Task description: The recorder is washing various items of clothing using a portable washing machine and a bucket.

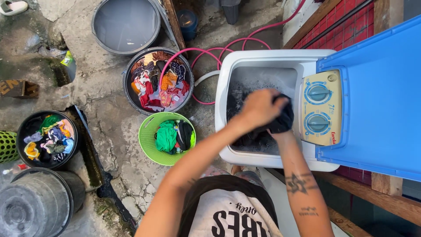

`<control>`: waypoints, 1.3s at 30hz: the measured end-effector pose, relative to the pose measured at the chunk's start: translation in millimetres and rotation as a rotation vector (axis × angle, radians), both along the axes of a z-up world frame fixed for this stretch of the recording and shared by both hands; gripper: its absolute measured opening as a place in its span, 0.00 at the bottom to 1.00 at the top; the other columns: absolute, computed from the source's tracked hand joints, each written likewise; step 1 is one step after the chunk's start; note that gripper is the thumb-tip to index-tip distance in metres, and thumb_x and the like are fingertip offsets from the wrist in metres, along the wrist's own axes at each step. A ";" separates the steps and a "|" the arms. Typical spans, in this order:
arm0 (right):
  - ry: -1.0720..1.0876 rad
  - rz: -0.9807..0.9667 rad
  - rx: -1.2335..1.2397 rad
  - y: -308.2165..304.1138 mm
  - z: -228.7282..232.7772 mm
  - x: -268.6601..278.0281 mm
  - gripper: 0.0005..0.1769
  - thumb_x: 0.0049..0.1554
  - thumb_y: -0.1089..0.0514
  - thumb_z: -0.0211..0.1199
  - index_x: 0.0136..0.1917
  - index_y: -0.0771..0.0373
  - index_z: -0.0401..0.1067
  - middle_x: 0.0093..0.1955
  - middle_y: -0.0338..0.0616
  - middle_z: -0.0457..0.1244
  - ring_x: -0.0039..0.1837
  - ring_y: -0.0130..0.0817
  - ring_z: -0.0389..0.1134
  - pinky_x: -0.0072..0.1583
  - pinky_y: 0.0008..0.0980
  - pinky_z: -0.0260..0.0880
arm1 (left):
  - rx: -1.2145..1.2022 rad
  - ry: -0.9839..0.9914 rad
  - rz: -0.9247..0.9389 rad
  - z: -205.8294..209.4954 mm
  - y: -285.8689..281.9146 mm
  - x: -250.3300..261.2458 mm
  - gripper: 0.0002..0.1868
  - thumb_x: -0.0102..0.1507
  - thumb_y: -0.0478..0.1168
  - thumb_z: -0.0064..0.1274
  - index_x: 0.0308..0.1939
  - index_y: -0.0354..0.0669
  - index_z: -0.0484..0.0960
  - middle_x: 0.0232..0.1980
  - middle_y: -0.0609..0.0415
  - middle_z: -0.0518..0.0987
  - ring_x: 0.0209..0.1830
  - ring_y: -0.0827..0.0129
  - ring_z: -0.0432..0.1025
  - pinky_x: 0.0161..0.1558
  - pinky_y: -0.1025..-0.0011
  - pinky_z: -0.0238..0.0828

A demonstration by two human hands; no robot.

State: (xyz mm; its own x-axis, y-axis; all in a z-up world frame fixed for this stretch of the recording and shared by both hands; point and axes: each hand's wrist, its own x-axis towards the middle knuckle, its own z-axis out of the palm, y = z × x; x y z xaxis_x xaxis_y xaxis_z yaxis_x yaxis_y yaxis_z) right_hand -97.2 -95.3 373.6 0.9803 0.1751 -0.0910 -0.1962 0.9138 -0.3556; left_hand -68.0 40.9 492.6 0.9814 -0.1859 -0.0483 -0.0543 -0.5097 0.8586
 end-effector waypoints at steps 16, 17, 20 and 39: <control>-0.277 0.117 -1.777 -43.8 16.3 -29.3 0.68 0.38 0.46 0.82 0.77 0.74 0.45 0.75 0.66 0.51 0.76 0.48 0.53 0.71 0.42 0.56 | 0.013 -0.490 -0.169 59.9 1.9 46.5 0.18 0.58 0.50 0.61 0.30 0.36 0.87 0.25 0.38 0.80 0.26 0.44 0.77 0.32 0.55 0.74; -0.364 0.117 -1.689 -26.7 20.2 -18.2 0.71 0.37 0.46 0.83 0.78 0.74 0.41 0.77 0.65 0.46 0.77 0.49 0.48 0.72 0.44 0.50 | -0.049 -0.462 -0.205 77.2 -1.9 36.7 0.17 0.60 0.49 0.60 0.32 0.37 0.88 0.24 0.39 0.79 0.24 0.46 0.76 0.31 0.57 0.73; -0.334 0.053 -1.574 -9.4 18.6 12.3 0.67 0.42 0.47 0.80 0.79 0.71 0.41 0.78 0.60 0.45 0.78 0.46 0.46 0.73 0.44 0.47 | -0.169 -0.419 -0.243 127.9 0.9 18.3 0.16 0.63 0.48 0.57 0.35 0.37 0.87 0.24 0.41 0.78 0.22 0.50 0.75 0.30 0.60 0.72; -0.582 0.347 -1.726 20.7 185.7 35.6 0.28 0.45 0.68 0.66 0.61 0.61 0.74 0.56 0.42 0.69 0.59 0.34 0.72 0.63 0.34 0.72 | -0.377 -0.175 -0.118 -182.5 -5.2 -4.0 0.35 0.55 0.45 0.70 0.62 0.36 0.76 0.62 0.38 0.80 0.66 0.51 0.72 0.67 0.56 0.66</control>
State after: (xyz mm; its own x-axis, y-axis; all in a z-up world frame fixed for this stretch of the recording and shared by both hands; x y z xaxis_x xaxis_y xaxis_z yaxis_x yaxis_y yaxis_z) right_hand -61.6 -74.7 559.4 0.8945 0.4414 -0.0715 0.2010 -0.5397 -0.8175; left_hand -72.1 35.7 310.1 0.9397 -0.2702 0.2094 -0.2544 -0.1435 0.9564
